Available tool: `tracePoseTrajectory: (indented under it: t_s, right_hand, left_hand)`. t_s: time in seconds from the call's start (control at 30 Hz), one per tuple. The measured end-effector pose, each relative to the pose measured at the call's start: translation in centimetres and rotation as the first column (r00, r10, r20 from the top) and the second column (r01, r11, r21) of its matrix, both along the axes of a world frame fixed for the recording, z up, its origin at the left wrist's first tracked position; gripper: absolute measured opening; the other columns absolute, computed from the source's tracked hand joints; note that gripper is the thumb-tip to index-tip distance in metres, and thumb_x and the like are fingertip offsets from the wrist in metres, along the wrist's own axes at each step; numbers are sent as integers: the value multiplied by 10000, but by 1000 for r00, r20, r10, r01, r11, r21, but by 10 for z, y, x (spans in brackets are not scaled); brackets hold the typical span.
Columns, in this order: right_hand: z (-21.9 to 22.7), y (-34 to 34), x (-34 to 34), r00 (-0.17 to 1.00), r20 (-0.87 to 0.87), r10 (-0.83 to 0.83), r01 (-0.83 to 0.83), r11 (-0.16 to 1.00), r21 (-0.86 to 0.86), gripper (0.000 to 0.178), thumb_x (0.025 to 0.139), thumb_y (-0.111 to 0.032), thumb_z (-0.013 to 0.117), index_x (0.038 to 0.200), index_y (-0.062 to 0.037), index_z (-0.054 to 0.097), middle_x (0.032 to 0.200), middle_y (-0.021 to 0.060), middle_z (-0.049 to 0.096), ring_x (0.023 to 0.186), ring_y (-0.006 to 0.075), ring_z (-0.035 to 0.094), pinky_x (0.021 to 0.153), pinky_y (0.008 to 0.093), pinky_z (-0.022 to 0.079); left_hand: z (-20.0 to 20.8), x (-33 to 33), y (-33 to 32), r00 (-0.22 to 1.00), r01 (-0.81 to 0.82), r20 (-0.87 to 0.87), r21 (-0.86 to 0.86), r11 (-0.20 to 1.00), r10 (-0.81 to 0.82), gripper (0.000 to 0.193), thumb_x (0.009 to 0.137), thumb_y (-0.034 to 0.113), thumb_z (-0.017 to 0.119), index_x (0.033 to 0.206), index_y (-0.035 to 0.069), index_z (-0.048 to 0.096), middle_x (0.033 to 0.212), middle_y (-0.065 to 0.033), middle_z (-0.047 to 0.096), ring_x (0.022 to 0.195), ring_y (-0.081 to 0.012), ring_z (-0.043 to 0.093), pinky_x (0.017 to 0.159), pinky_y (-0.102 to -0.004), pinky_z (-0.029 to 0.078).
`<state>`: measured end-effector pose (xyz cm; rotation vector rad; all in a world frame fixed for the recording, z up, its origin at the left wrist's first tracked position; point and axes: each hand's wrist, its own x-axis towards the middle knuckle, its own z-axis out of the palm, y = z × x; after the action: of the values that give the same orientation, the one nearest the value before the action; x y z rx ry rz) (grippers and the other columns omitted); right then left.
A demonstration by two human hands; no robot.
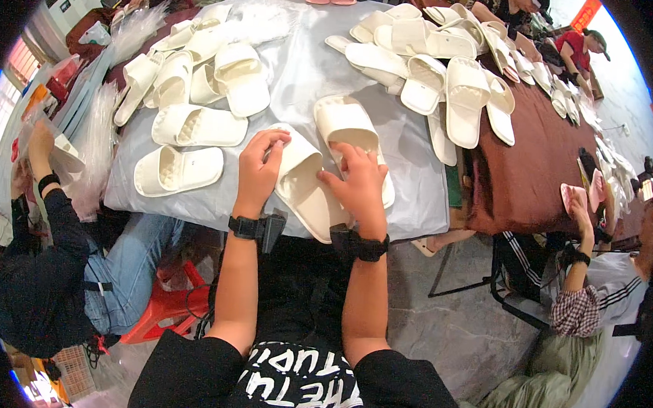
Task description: Assembling and inspecting white slippers in a manufacturing setting.
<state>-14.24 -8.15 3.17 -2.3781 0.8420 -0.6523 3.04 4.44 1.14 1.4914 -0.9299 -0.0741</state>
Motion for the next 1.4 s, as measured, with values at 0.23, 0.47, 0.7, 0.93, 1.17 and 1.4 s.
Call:
tracePoseTrajectory:
  t_s: [0.23, 0.47, 0.7, 0.93, 1.17, 1.4]
  right_hand:
    - [-14, -5, 11, 997, 76, 2, -6, 999, 42, 338, 794, -210, 877, 1108, -175, 758, 868, -9, 662, 951, 237, 601, 903, 449, 346]
    - [-5, -4, 14, 997, 79, 0, -10, 991, 136, 246, 807, -163, 826, 1039, -124, 753, 857, 39, 710, 933, 284, 654, 872, 458, 412]
    - [5, -4, 39, 994, -13, -113, 113, 978, 176, 215, 807, -139, 790, 990, -40, 737, 860, 174, 758, 890, 416, 716, 780, 477, 575]
    - [-1, -4, 35, 996, 85, 4, -15, 992, 124, 154, 832, -109, 771, 952, -25, 724, 860, 161, 741, 880, 379, 698, 782, 472, 553]
    - [-3, -5, 10, 944, 280, 174, -231, 955, 184, 161, 907, -35, 705, 1058, 15, 728, 909, 181, 660, 869, 362, 678, 784, 423, 541]
    - [-7, -17, -2, 888, 427, 168, -320, 894, 312, 198, 985, -33, 652, 1150, -2, 758, 887, 174, 729, 860, 314, 718, 787, 385, 541]
  left_hand:
    - [3, -3, -2, 997, -37, 73, -30, 999, 39, 164, 1026, 32, 585, 1062, -35, 731, 1137, -141, 753, 1030, -282, 726, 874, -355, 569]
    - [1, -4, -3, 999, -22, 46, -18, 1000, 23, 158, 1030, 36, 582, 1059, -24, 725, 1146, -142, 750, 1049, -274, 722, 869, -352, 571]
    - [0, -2, -4, 996, -23, 91, -16, 1000, 24, 171, 1021, 28, 575, 1083, -25, 726, 1162, -162, 745, 1083, -305, 718, 911, -371, 571]
    - [-2, 1, 1, 890, -190, 408, -69, 979, 202, 225, 988, 73, 620, 1166, 11, 743, 1212, -154, 750, 1109, -325, 692, 1043, -436, 500]
    - [0, -3, 10, 958, -82, 281, 88, 993, 54, 331, 951, 72, 666, 1270, 25, 740, 1220, -166, 756, 1107, -335, 704, 1047, -408, 505]
    - [-13, 11, 9, 948, -40, 319, 173, 984, -17, 471, 982, 208, 674, 1450, 157, 670, 1342, -70, 720, 1245, -258, 634, 1105, -434, 365]
